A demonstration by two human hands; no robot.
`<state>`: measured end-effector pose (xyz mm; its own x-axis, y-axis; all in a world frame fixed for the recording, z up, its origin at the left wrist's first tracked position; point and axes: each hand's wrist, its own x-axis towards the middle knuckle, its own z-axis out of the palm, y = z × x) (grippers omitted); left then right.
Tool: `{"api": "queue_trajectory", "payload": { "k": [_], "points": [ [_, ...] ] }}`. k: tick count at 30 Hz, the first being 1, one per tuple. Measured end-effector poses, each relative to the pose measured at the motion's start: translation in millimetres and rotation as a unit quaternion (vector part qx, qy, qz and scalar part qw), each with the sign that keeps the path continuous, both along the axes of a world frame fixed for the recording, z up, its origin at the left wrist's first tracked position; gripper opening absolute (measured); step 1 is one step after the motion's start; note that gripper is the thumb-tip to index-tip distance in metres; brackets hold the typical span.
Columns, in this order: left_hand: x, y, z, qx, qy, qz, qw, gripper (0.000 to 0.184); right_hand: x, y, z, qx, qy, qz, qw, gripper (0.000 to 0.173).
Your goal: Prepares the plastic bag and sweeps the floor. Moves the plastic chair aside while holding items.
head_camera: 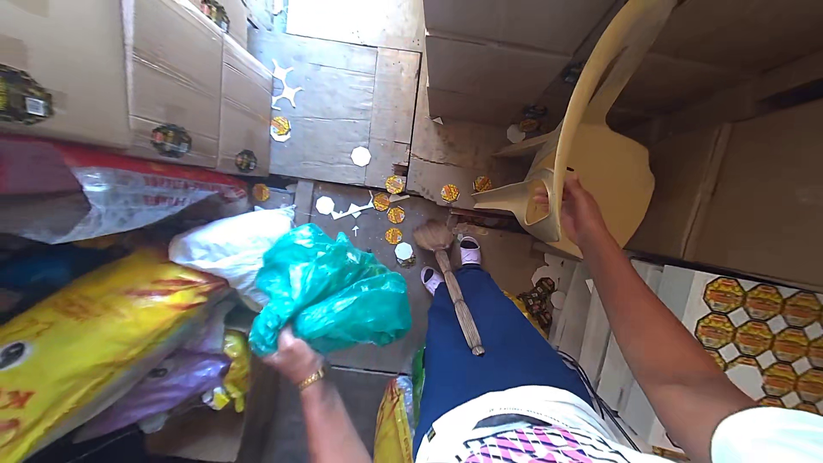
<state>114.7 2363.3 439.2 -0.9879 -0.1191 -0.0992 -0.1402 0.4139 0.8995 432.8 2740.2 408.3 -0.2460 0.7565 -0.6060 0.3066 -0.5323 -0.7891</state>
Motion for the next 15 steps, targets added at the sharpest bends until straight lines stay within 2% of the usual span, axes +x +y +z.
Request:
{"api": "queue_trajectory", "payload": {
  "k": [2,4,6,8,9,12,15],
  "points": [
    [-1,8,4,0.008,0.006,-0.003,1.0,0.039,-22,2,-3,-0.064,0.078,0.007,0.995,0.067],
    [-1,13,9,0.014,0.012,0.0,1.0,0.036,-27,2,-2,-0.086,0.105,-0.019,0.991,0.066],
    [-1,10,10,0.017,0.016,0.002,1.0,0.034,-22,-3,4,-0.077,0.099,-0.053,0.991,0.059],
    [-2,6,11,0.018,0.016,0.01,1.0,0.031,-4,-9,11,-0.032,0.08,-0.044,0.995,0.042],
    [-1,3,12,0.017,0.015,0.016,1.0,0.031,7,-10,16,-0.021,0.074,-0.039,0.996,0.039],
    [0,-6,10,0.007,0.014,0.023,1.0,0.032,41,-4,32,-0.01,0.098,-0.029,0.995,0.05],
    [3,-9,7,0.014,0.012,0.032,0.999,0.037,46,14,48,-0.012,0.163,-0.034,0.986,0.055]
  ]
}}
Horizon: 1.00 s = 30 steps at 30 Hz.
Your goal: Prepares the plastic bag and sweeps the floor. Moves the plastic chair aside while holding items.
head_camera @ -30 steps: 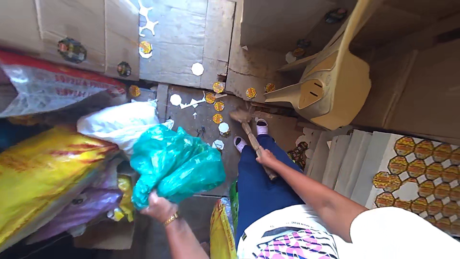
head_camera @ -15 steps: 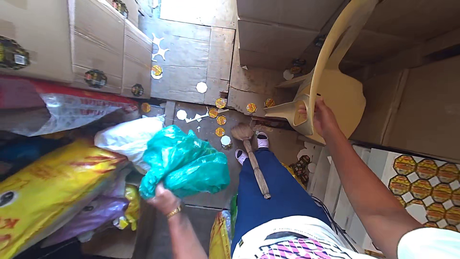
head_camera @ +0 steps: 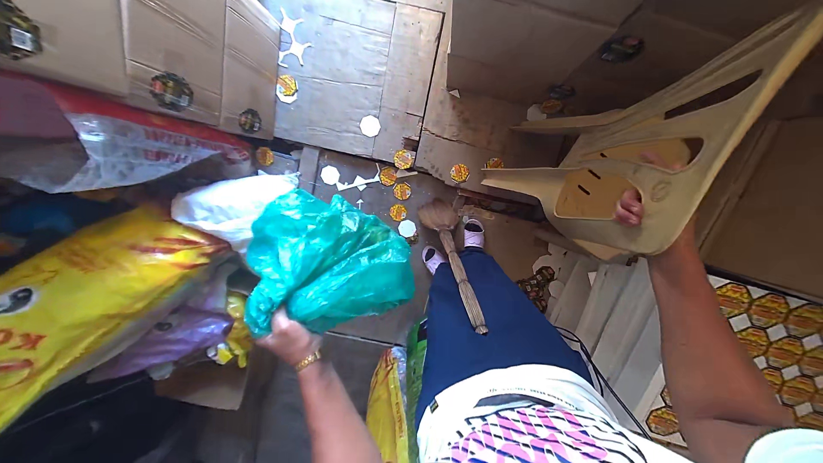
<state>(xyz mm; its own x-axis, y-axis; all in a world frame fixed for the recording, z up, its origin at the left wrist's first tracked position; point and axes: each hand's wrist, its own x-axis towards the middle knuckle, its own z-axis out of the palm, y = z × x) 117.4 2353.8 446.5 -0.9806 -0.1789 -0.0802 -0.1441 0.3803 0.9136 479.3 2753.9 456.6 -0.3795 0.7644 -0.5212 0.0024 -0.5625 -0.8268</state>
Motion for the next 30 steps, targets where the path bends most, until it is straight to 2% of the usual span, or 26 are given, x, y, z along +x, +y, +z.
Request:
{"api": "queue_trajectory", "payload": {
  "k": [8,13,16,18,19,21,23,25,26,30],
  "points": [
    [-2,8,8,-0.01,0.006,0.008,1.0,0.036,-36,31,19,0.034,0.132,-0.007,0.991,0.065],
    [-8,-5,17,-0.031,0.012,0.032,0.999,0.034,-35,39,45,-0.045,0.277,0.166,0.945,0.049],
    [-7,-21,14,-0.009,0.028,0.051,0.998,0.031,-68,37,50,-0.042,0.332,0.29,0.896,0.049],
    [-4,-30,14,-0.001,0.025,0.066,0.997,0.031,-104,22,49,-0.049,0.355,0.311,0.88,0.05],
    [-1,-37,14,-0.004,0.021,0.075,0.997,0.031,-125,5,55,-0.066,0.332,0.286,0.896,0.048],
    [5,-56,11,-0.016,0.02,0.087,0.996,0.035,-175,-37,74,-0.076,0.222,0.221,0.947,0.045],
    [15,-70,9,-0.033,0.005,0.084,0.996,0.041,-218,-78,75,0.039,0.129,0.216,0.967,0.042],
    [27,-83,10,-0.048,-0.02,0.083,0.995,0.046,-257,-112,65,0.207,0.046,0.28,0.936,0.042],
    [34,-90,8,-0.057,-0.029,0.083,0.995,0.048,-276,-128,58,0.247,0.02,0.325,0.913,0.042],
    [60,-109,4,-0.08,-0.071,0.097,0.99,0.053,-348,-182,9,0.202,0.021,0.477,0.855,0.044]
  ]
}}
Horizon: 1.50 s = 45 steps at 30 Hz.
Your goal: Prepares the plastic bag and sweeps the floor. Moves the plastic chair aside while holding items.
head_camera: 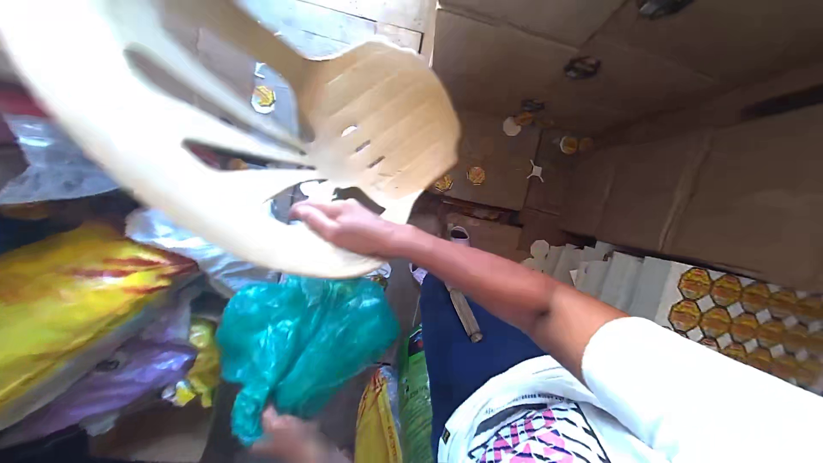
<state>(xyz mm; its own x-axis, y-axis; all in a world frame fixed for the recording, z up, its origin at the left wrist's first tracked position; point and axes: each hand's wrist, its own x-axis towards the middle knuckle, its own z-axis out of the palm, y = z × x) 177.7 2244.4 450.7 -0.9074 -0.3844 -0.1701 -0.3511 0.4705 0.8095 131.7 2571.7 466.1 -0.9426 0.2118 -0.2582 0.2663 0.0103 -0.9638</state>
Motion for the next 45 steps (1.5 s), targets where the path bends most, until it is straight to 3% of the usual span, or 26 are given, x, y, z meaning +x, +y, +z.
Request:
{"api": "queue_trajectory", "payload": {
  "k": [5,9,11,13,14,16,18,20,22,24,27,30,32,35,37,39,42,45],
  "points": [
    [21,-25,-14,0.023,-0.012,-0.002,1.0,0.048,-80,-61,-28,-0.014,-0.037,0.142,0.989,0.039],
    [32,-42,-19,0.019,-0.03,0.009,0.999,0.048,-76,-115,-67,0.059,-0.087,0.186,0.977,0.039],
    [34,-54,-20,0.008,-0.04,0.02,0.999,0.046,-42,-123,-85,0.141,-0.025,0.07,0.987,0.038],
    [33,-63,-22,0.01,-0.037,0.031,0.999,0.045,6,-114,-103,0.207,0.072,-0.17,0.961,0.034],
    [32,-64,-19,0.011,-0.038,0.042,0.998,0.044,36,-103,-108,0.187,0.058,-0.258,0.946,0.034],
    [28,-62,-16,0.013,-0.048,0.053,0.997,0.046,110,-89,-130,0.145,-0.106,-0.328,0.928,0.043],
    [21,-61,-21,0.01,-0.054,0.049,0.997,0.047,174,-96,-171,0.125,-0.325,-0.267,0.899,0.053],
    [14,-66,-29,0.007,-0.052,0.035,0.998,0.047,216,-122,-194,0.065,-0.487,-0.078,0.867,0.071],
    [6,-61,-33,-0.002,-0.049,0.029,0.998,0.047,235,-152,-204,0.056,-0.532,0.091,0.84,0.086],
    [1,-53,-35,-0.01,-0.042,0.022,0.999,0.047,236,-160,-206,0.076,-0.543,0.136,0.825,0.101],
    [-3,-46,-40,-0.021,-0.034,0.004,0.999,0.047,222,-123,-190,-0.007,-0.58,0.06,0.813,0.106],
    [-2,-40,-46,-0.025,-0.033,-0.007,0.999,0.046,225,-61,-154,-0.072,-0.561,0.005,0.825,0.064],
    [2,-29,-48,-0.026,-0.041,-0.013,0.999,0.047,258,-22,-138,-0.026,-0.519,0.021,0.854,0.054],
    [11,-14,-52,-0.031,-0.056,-0.014,0.998,0.048,348,18,-128,0.057,-0.497,0.039,0.865,0.09],
    [17,-12,-56,-0.047,-0.059,-0.024,0.997,0.049,405,31,-117,0.082,-0.534,0.013,0.841,0.105],
    [22,-18,-68,-0.085,-0.044,-0.042,0.995,0.043,451,41,-109,0.113,-0.582,-0.062,0.803,0.097],
    [43,12,-54,-0.073,-0.061,-0.051,0.994,0.045,497,67,-109,0.08,-0.618,-0.231,0.747,0.077],
    [67,43,-49,-0.065,-0.053,-0.056,0.995,0.047,512,108,-122,0.031,-0.627,-0.288,0.724,0.079]
  ]
}}
